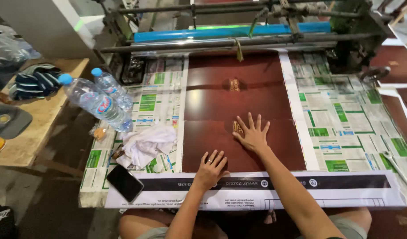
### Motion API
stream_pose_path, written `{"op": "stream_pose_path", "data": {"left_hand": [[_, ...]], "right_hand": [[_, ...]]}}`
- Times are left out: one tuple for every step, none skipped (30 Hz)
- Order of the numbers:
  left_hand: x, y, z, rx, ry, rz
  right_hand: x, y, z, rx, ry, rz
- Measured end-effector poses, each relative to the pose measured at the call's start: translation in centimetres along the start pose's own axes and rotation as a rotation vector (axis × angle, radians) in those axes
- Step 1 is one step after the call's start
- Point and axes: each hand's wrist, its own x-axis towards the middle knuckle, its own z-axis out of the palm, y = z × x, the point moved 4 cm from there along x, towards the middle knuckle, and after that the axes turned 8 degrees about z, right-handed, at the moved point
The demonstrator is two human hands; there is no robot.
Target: The recorder aligns and stacks printed sheets on a printing machine table.
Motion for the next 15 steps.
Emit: {"op": "stream_pose_path", "data": {"left_hand": [[0.0,-0.1,0.4,-0.009,-0.009,0.004],[-0.1,-0.1,0.8,0.002,0.007,0.003],[-0.3,-0.3,0.9,0.017,0.02,0.001],[-0.3,-0.5,0.6,0.012,0.009,0.003],[-0.2,-0.3,0.5,0.022,0.005,0.001],[-0.1,-0.1,0.3,0.032,0.002,0.0],[-0.2,-0.2,0.5,0.031,0.001,-0.006],[-0.3,-0.3,0.6,0.038,0.022,-0.001],[-0.3,-0.2,0.9,0.041,0.046,0.001],[0.2,-0.6,0.7,0.037,0.047,-0.005],[0.1,-0.4,0.4,0.043,0.034,-0.005],[0.1,-0.2,0.2,0.049,0.021,-0.004],[-0.1,-0.1,0.3,0.046,0.019,-0.008],[-0.3,0.0,0.3,0.043,0.03,-0.002],[-0.3,0.0,0.3,0.045,0.044,0.005]], "right_hand": [[0.5,0.1,0.2,0.002,-0.008,0.01],[0.9,0.2,0.3,-0.017,0.011,-0.001],[1.4,-0.1,0.5,-0.033,0.03,-0.016],[1.6,-0.1,0.5,-0.027,0.022,-0.009],[1.7,0.1,0.4,-0.014,0.028,-0.017],[1.7,0.2,0.2,-0.001,0.033,-0.025],[2.1,0.0,0.0,-0.002,0.03,-0.029],[2.5,-0.2,-0.1,0.0,0.015,-0.025],[2.9,-0.1,-0.3,-0.003,-0.001,-0.021],[3.4,0.0,-0.4,-0.008,-0.006,-0.024],[3.2,0.0,-0.2,0.01,-0.022,-0.028],[3.0,0.1,0.0,0.029,-0.037,-0.031],[3.4,0.1,-0.2,0.028,-0.042,-0.032],[3.8,0.1,-0.4,0.029,-0.047,-0.026],[4.5,0.0,-0.8,0.03,-0.046,-0.022]]}}
